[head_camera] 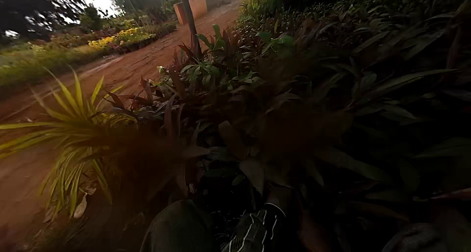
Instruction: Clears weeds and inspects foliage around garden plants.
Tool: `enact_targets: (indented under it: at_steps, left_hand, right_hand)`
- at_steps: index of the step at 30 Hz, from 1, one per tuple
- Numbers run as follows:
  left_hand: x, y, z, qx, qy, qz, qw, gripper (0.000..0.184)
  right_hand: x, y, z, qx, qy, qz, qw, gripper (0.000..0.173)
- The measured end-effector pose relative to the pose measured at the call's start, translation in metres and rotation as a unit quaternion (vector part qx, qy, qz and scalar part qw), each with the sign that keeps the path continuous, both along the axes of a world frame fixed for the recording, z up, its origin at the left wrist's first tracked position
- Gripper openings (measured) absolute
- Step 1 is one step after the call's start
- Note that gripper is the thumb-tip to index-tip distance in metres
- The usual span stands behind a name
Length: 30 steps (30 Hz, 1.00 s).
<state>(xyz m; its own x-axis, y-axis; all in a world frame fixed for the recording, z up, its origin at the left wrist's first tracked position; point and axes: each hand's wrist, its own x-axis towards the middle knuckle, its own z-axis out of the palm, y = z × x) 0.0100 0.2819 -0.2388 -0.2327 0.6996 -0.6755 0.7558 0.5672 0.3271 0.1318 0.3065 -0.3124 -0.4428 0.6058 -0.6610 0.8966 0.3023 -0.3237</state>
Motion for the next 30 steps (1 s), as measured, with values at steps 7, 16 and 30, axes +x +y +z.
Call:
enact_targets:
  at_steps: [7, 16, 30]
  left_hand:
    - [-0.002, 0.03, -0.079, -0.013, 0.068, 0.014, 0.998, 0.04]
    - [-0.05, 0.024, -0.134, 0.057, -0.031, 0.199, 0.978, 0.04]
    - [-0.019, 0.034, -0.114, 0.004, 0.068, 0.016, 0.998, 0.03]
  right_hand:
    - [-0.009, 0.013, -0.01, -0.034, -0.024, -0.015, 0.999, 0.066]
    - [0.012, 0.001, 0.003, -0.081, 0.033, -0.085, 0.993, 0.05]
    - [0.004, 0.004, -0.014, -0.058, 0.006, -0.058, 0.997, 0.05]
